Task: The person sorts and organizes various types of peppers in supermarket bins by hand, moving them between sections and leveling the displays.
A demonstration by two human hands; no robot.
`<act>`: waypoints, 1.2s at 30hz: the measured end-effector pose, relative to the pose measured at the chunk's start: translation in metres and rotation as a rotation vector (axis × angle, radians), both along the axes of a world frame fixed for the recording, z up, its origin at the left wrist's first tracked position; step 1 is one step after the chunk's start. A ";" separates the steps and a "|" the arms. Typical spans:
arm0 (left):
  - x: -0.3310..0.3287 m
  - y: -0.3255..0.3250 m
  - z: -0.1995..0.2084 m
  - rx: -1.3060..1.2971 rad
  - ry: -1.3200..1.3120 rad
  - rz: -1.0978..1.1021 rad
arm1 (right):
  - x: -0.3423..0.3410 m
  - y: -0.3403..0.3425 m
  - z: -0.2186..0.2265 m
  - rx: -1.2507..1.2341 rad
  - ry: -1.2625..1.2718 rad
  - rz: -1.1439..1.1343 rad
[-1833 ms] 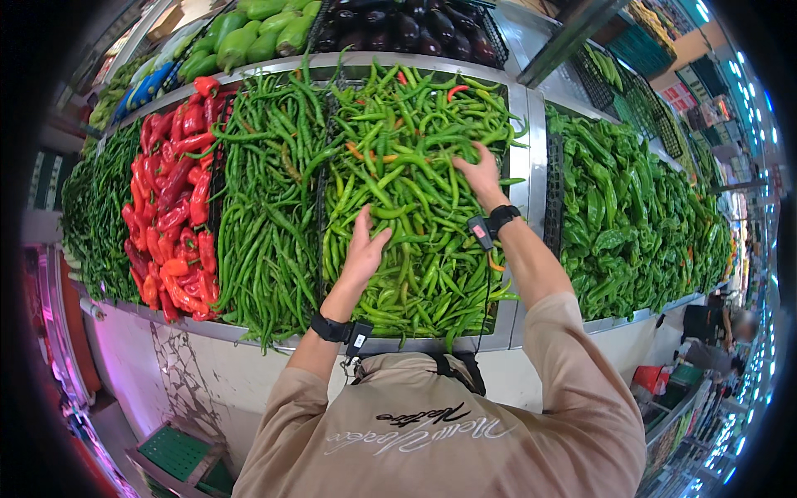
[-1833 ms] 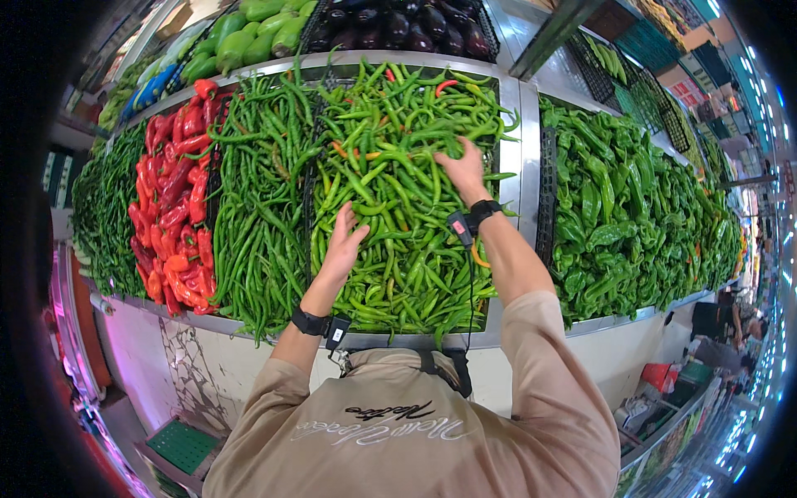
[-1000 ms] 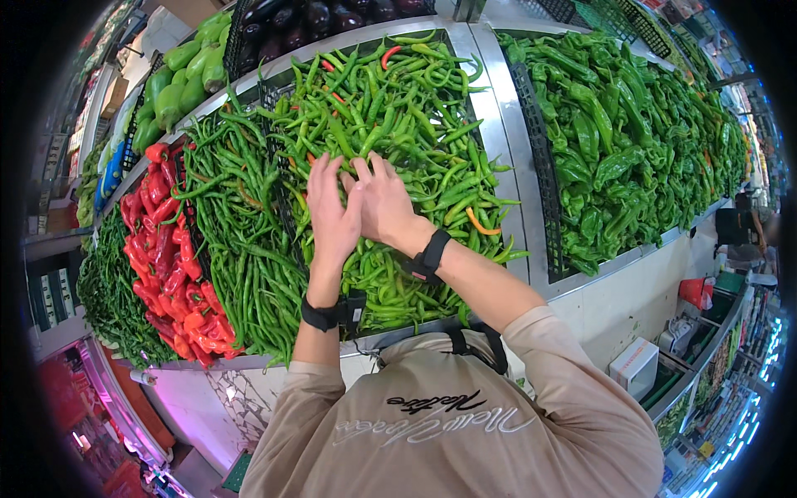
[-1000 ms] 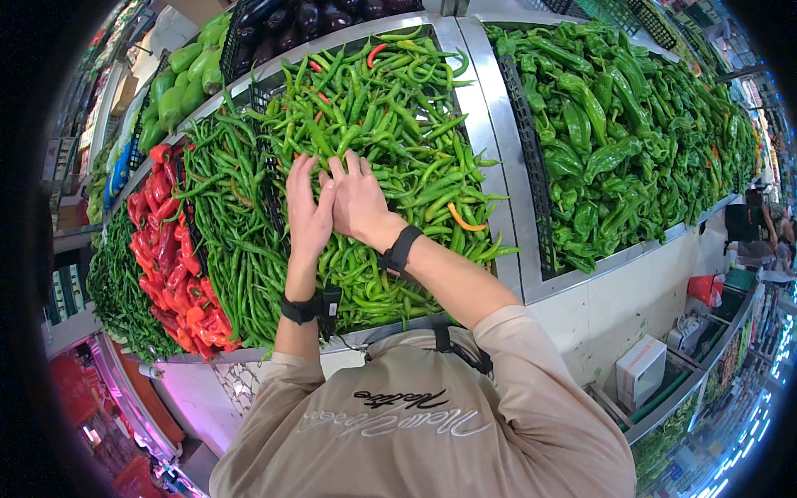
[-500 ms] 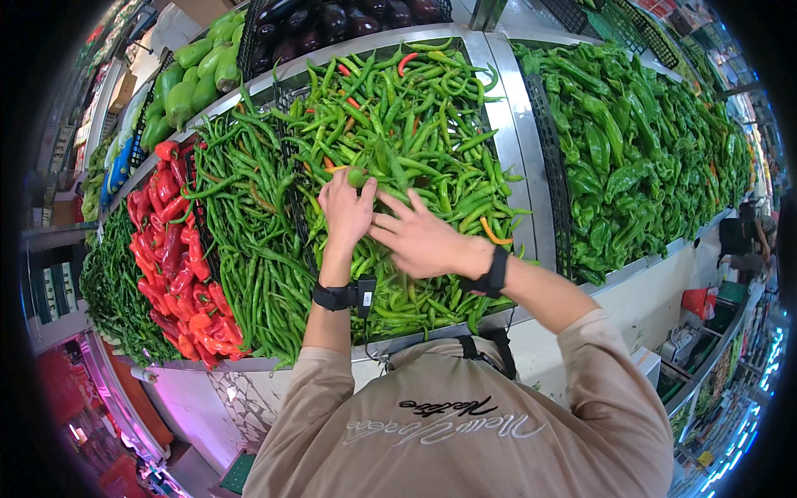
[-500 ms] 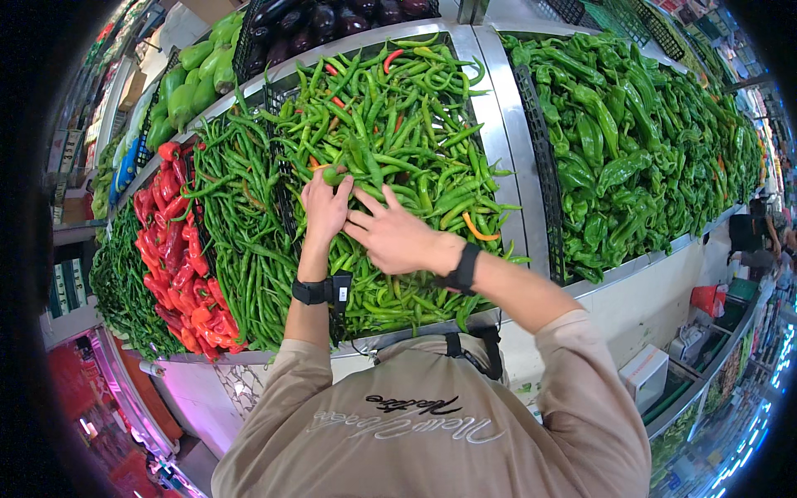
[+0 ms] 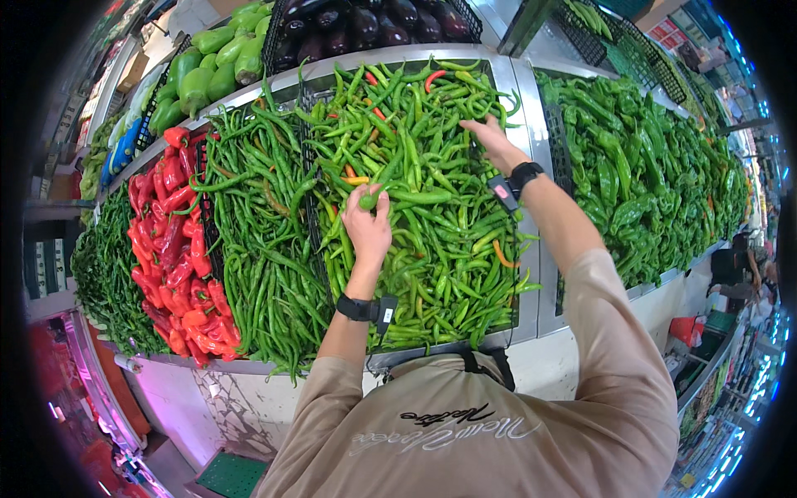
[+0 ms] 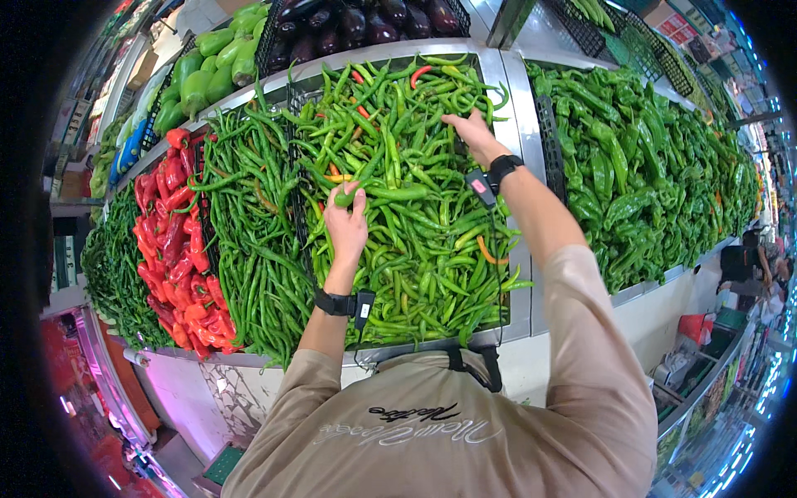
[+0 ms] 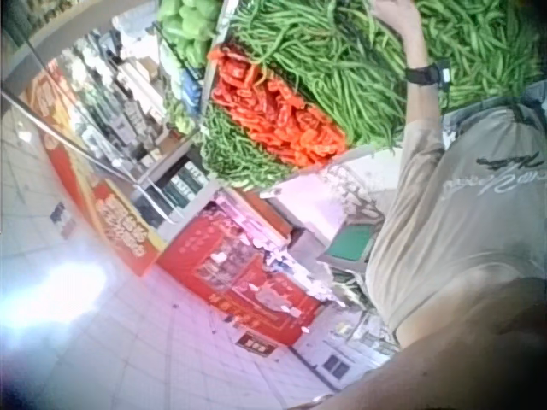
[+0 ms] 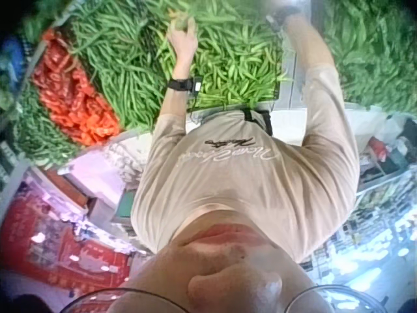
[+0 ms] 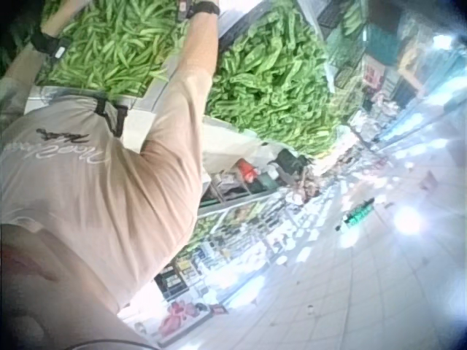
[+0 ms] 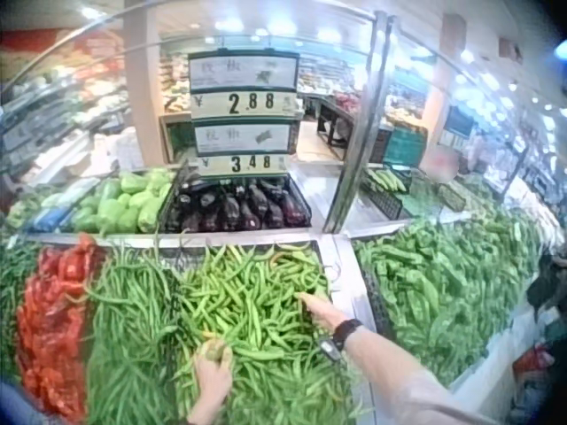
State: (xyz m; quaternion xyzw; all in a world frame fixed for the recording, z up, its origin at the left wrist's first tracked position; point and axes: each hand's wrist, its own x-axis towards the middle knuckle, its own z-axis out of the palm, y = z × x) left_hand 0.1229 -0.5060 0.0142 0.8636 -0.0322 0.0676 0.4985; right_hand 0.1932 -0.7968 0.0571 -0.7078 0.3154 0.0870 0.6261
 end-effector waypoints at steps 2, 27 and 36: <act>0.003 -0.008 -0.002 -0.075 -0.015 -0.043 | 0.019 -0.008 -0.056 0.039 -0.087 -0.123; -0.052 0.010 0.001 -0.322 -0.062 0.132 | -0.068 0.158 0.042 -0.928 -0.664 1.000; -0.035 0.020 0.017 -0.063 -0.180 0.230 | -0.123 0.147 0.066 -1.060 -0.684 1.083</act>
